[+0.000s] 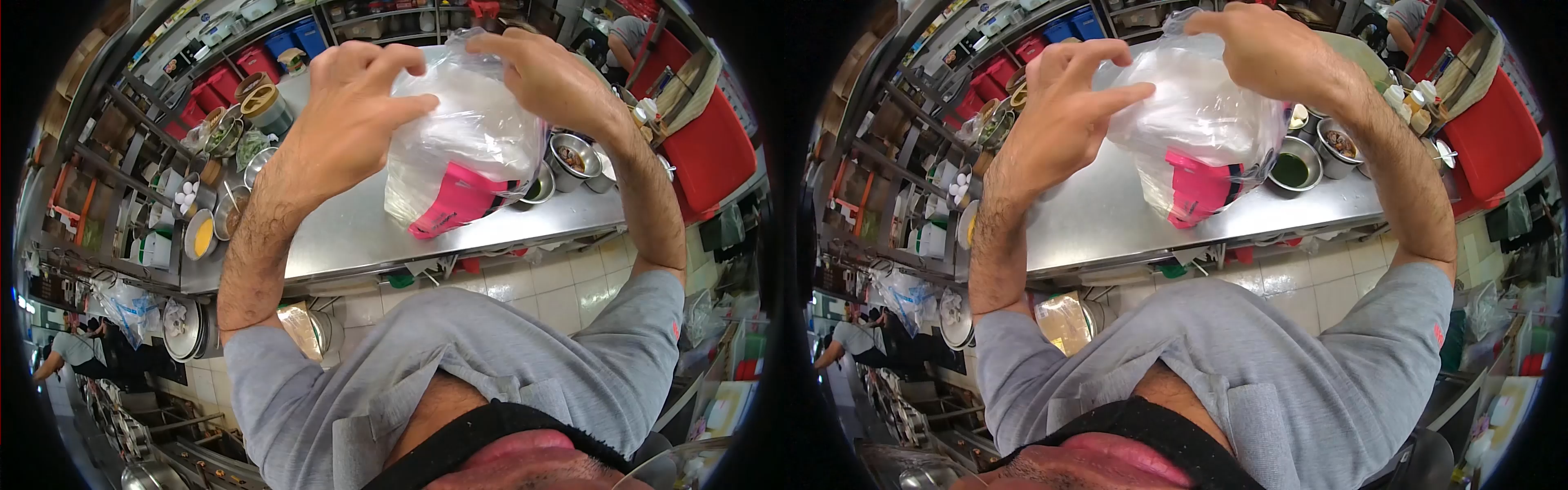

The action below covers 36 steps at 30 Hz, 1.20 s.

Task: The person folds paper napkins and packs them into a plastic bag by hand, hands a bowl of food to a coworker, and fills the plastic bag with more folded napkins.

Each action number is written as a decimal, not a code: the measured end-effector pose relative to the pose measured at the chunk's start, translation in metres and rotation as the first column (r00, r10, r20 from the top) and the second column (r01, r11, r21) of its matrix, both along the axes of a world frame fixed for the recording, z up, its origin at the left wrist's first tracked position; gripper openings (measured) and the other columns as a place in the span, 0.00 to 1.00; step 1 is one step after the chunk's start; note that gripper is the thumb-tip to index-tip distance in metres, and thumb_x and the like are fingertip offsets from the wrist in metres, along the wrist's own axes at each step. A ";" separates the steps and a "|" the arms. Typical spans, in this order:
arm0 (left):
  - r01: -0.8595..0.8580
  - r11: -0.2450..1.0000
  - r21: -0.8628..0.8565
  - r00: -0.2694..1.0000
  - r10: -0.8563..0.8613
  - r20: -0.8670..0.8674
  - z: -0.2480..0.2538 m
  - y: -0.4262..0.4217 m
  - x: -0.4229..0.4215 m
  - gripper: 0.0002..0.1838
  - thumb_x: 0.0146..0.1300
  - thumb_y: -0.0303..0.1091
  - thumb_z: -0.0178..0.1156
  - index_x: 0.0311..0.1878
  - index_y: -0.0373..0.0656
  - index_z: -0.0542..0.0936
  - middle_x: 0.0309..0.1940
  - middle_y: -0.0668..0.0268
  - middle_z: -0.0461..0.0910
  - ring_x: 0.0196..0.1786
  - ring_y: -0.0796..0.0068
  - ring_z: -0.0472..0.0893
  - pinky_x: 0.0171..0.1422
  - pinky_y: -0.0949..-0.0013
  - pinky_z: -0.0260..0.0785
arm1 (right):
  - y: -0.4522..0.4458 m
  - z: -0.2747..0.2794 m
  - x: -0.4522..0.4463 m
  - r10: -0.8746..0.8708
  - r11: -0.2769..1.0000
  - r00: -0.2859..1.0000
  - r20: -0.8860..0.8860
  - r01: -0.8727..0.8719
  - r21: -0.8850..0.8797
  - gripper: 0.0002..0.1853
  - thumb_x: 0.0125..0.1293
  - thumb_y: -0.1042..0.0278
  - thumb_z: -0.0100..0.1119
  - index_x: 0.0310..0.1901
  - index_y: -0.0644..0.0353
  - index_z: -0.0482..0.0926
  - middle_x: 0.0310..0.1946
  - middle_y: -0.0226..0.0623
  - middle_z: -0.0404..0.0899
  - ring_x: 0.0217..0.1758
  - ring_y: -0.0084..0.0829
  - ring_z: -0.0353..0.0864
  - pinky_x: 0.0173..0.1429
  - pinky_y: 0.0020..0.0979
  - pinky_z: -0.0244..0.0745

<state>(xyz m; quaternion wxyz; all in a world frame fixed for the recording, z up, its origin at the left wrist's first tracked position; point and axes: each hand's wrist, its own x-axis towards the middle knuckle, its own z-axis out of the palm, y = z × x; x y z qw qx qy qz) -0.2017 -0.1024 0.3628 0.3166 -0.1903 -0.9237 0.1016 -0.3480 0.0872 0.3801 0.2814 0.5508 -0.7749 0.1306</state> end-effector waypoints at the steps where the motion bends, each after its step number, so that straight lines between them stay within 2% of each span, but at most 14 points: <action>1: 0.000 1.000 0.000 1.000 0.000 0.001 0.004 0.003 -0.002 0.17 0.45 0.21 0.57 0.40 0.51 0.81 0.56 0.71 0.67 0.58 0.66 0.63 0.59 0.58 0.55 | -0.001 -0.001 -0.008 0.031 0.999 0.997 0.066 -0.029 -0.038 0.16 0.58 0.73 0.53 0.49 0.57 0.76 0.39 0.42 0.74 0.42 0.36 0.74 0.48 0.31 0.69; 4: 0.103 0.987 -0.123 0.992 -0.093 0.086 0.017 0.016 -0.014 0.17 0.45 0.22 0.58 0.40 0.50 0.81 0.45 0.72 0.75 0.51 0.69 0.70 0.56 0.62 0.57 | -0.005 0.012 -0.013 0.038 0.999 0.897 0.440 -0.038 -0.008 0.17 0.57 0.75 0.50 0.50 0.63 0.74 0.40 0.44 0.77 0.41 0.30 0.76 0.46 0.28 0.70; 7: 0.144 0.988 -0.056 0.892 -0.105 0.440 0.025 0.020 -0.045 0.11 0.45 0.24 0.58 0.36 0.44 0.79 0.34 0.66 0.78 0.42 0.64 0.75 0.47 0.65 0.64 | -0.013 0.008 -0.024 0.249 0.962 0.906 0.341 -0.192 -0.193 0.13 0.55 0.70 0.56 0.43 0.62 0.79 0.33 0.41 0.80 0.33 0.35 0.80 0.39 0.29 0.73; 8: 0.059 0.997 0.055 0.820 -0.080 0.567 0.025 0.021 -0.052 0.09 0.46 0.25 0.58 0.34 0.42 0.79 0.33 0.63 0.79 0.40 0.62 0.76 0.44 0.65 0.66 | -0.015 0.010 -0.033 0.103 0.993 0.860 0.499 -0.115 -0.005 0.19 0.55 0.79 0.48 0.51 0.67 0.72 0.41 0.41 0.78 0.43 0.24 0.75 0.46 0.26 0.69; 10: 0.280 0.960 -0.028 0.852 -0.235 0.467 0.015 0.022 -0.069 0.04 0.49 0.28 0.57 0.30 0.41 0.79 0.30 0.59 0.79 0.35 0.59 0.76 0.38 0.61 0.68 | -0.021 0.002 -0.042 0.331 0.943 0.829 0.450 -0.276 -0.185 0.21 0.53 0.79 0.47 0.51 0.69 0.72 0.42 0.38 0.77 0.46 0.24 0.74 0.50 0.27 0.69; 12: 0.110 0.992 0.067 0.735 -0.127 0.667 0.033 0.038 -0.066 0.11 0.53 0.37 0.57 0.28 0.37 0.79 0.24 0.52 0.77 0.31 0.54 0.76 0.36 0.58 0.68 | -0.026 0.000 -0.060 0.442 0.894 0.758 0.479 -0.325 -0.310 0.18 0.53 0.77 0.48 0.47 0.67 0.76 0.37 0.35 0.80 0.41 0.22 0.75 0.48 0.24 0.69; 13: 0.293 0.955 0.053 0.785 -0.272 0.556 0.018 0.026 -0.087 0.16 0.55 0.44 0.57 0.29 0.37 0.78 0.25 0.51 0.77 0.32 0.53 0.77 0.37 0.56 0.68 | -0.028 0.000 -0.065 0.464 0.881 0.753 0.466 -0.336 -0.334 0.17 0.54 0.76 0.48 0.46 0.66 0.76 0.35 0.31 0.78 0.40 0.19 0.73 0.45 0.21 0.67; 16: 0.061 0.998 -0.031 0.767 -0.027 0.641 0.018 0.002 -0.093 0.28 0.56 0.57 0.55 0.35 0.36 0.79 0.34 0.49 0.78 0.39 0.51 0.77 0.45 0.56 0.68 | -0.032 -0.013 -0.087 0.467 0.880 0.682 0.563 -0.298 -0.370 0.15 0.53 0.77 0.49 0.44 0.66 0.76 0.28 0.23 0.68 0.32 0.15 0.65 0.38 0.17 0.61; 18: 0.359 0.914 0.188 0.526 -0.365 0.768 -0.019 0.010 -0.136 0.39 0.54 0.61 0.56 0.57 0.35 0.69 0.58 0.51 0.68 0.61 0.57 0.67 0.65 0.59 0.56 | -0.042 -0.014 -0.068 0.532 0.845 0.545 0.647 -0.292 -0.448 0.14 0.54 0.81 0.47 0.42 0.66 0.77 0.30 0.23 0.68 0.32 0.12 0.64 0.37 0.14 0.58; 23: -0.041 0.981 0.187 0.528 -0.138 0.838 -0.007 0.008 -0.091 0.42 0.50 0.60 0.61 0.59 0.36 0.68 0.60 0.51 0.67 0.62 0.58 0.66 0.65 0.60 0.57 | -0.068 -0.019 -0.064 0.596 0.803 0.604 0.528 -0.451 -0.391 0.14 0.56 0.86 0.43 0.42 0.66 0.76 0.32 0.23 0.68 0.30 0.11 0.62 0.36 0.14 0.57; 26: -0.020 0.980 0.197 0.582 -0.149 0.799 -0.004 -0.005 -0.094 0.40 0.52 0.59 0.60 0.59 0.35 0.67 0.58 0.51 0.69 0.62 0.58 0.66 0.65 0.61 0.56 | -0.054 -0.001 -0.049 0.563 0.820 0.541 0.625 -0.458 -0.343 0.12 0.58 0.74 0.54 0.44 0.64 0.75 0.40 0.29 0.68 0.38 0.18 0.67 0.41 0.18 0.61; 29: 0.290 0.936 0.201 0.607 -0.342 0.718 -0.014 -0.013 -0.111 0.38 0.52 0.60 0.59 0.55 0.35 0.71 0.54 0.53 0.73 0.59 0.58 0.70 0.63 0.61 0.58 | -0.029 -0.001 -0.042 0.517 0.823 0.697 0.497 -0.565 -0.064 0.40 0.37 0.33 0.66 0.44 0.61 0.74 0.57 0.42 0.60 0.58 0.43 0.64 0.56 0.42 0.63; 31: 0.012 0.966 0.257 0.596 -0.213 0.774 0.012 -0.004 -0.072 0.36 0.53 0.59 0.60 0.52 0.34 0.74 0.52 0.50 0.72 0.56 0.55 0.71 0.60 0.60 0.61 | -0.021 -0.005 -0.043 0.509 0.816 0.716 0.477 -0.578 -0.002 0.39 0.34 0.35 0.69 0.39 0.62 0.74 0.57 0.43 0.60 0.57 0.44 0.65 0.58 0.43 0.62; 36: 0.017 0.972 0.236 0.700 -0.180 0.691 0.017 -0.014 -0.081 0.22 0.54 0.47 0.61 0.50 0.45 0.78 0.50 0.54 0.72 0.56 0.58 0.71 0.58 0.61 0.64 | -0.006 -0.001 -0.048 0.522 0.804 0.708 0.476 -0.595 0.003 0.23 0.40 0.56 0.70 0.30 0.64 0.70 0.55 0.43 0.62 0.56 0.44 0.66 0.57 0.39 0.63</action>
